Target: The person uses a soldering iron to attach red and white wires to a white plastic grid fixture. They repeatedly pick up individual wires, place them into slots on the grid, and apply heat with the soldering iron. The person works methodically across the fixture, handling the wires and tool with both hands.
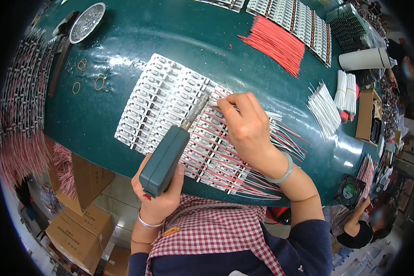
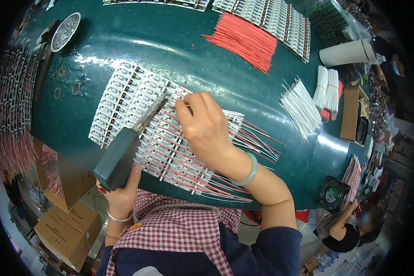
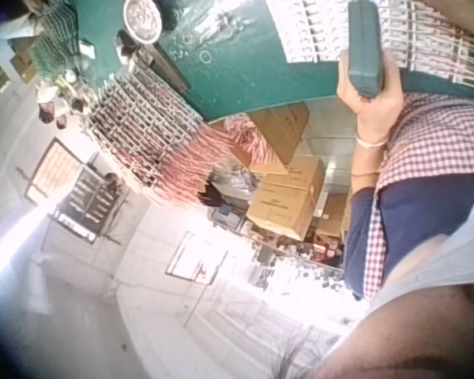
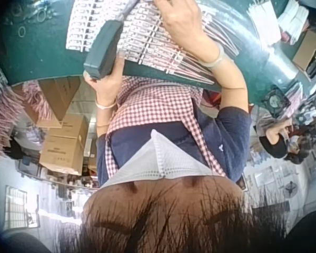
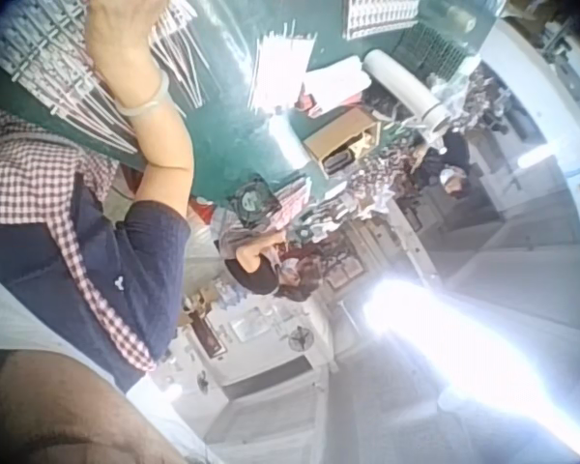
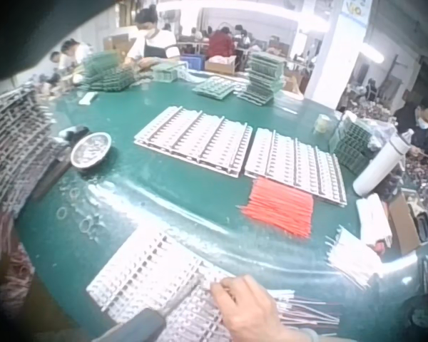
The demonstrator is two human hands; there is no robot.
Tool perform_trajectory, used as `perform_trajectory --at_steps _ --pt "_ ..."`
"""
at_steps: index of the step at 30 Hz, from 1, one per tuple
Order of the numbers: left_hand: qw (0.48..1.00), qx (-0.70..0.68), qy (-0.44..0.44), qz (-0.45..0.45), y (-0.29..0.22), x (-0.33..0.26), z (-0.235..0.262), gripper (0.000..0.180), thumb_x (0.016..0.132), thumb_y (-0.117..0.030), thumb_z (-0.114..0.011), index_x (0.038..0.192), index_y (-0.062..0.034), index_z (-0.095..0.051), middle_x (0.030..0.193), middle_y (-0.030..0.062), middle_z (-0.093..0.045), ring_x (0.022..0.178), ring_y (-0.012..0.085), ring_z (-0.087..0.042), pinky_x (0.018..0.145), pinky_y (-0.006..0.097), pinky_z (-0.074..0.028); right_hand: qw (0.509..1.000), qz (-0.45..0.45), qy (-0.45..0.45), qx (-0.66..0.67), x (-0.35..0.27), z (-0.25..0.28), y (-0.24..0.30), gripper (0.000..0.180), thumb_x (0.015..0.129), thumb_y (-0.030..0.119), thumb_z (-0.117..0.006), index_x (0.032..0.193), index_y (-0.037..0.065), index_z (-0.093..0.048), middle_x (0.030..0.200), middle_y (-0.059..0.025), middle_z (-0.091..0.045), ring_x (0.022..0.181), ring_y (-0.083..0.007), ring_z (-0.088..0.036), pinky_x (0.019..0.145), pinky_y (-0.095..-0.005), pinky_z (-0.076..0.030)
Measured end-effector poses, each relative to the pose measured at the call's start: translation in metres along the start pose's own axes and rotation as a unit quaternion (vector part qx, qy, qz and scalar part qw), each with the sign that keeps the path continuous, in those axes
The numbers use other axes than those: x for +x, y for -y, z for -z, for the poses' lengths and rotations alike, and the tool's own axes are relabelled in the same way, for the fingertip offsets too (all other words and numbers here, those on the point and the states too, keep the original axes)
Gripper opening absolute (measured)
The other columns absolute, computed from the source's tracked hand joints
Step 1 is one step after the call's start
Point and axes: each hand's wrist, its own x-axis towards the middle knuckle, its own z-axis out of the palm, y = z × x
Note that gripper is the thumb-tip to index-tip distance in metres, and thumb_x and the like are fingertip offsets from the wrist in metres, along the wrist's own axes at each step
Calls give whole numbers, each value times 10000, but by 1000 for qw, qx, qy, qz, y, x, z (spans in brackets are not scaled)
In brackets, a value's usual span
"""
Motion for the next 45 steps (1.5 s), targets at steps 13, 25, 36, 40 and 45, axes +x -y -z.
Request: perform_trajectory --at_steps 13,25,36,40,45 --pt "998 -33 -50 18 8 -13 -1 251 728 22 -728 965 80 -670 889 145 -683 711 206 -667 662 281 -527 999 1 -36 12 1 -1 1 287 674 -88 -672 952 -19 -650 868 -114 -595 750 -260 -575 611 -353 -481" --pt "999 -30 -20 -2 5 -13 4 201 733 53 -706 928 73 -660 846 130 -649 665 193 -621 599 272 -490 1000 15 -1 9 -5 1 8 324 651 -14 -638 971 -62 -641 890 -123 -567 795 -254 -555 644 -334 -486" --pt "1000 9 -3 -29 0 -8 3 153 732 65 -690 879 66 -649 818 125 -622 644 194 -599 575 275 -472 1000 11 3 17 -4 2 9 318 650 -19 -636 965 -64 -644 885 -126 -571 800 -258 -558 650 -338 -486" --pt "1000 7 0 -11 -1 -9 4 140 732 65 -689 864 66 -642 805 122 -614 635 193 -596 567 282 -467 1000 13 1 17 -5 2 8 319 649 -17 -641 965 -62 -644 890 -127 -573 803 -257 -559 654 -338 -486" --pt "999 -3 -34 0 6 -18 3 177 735 31 -715 903 57 -664 835 123 -644 661 194 -621 598 276 -495 1000 14 -1 14 -6 1 8 312 651 -18 -641 961 -57 -641 891 -124 -571 804 -257 -559 660 -335 -487"
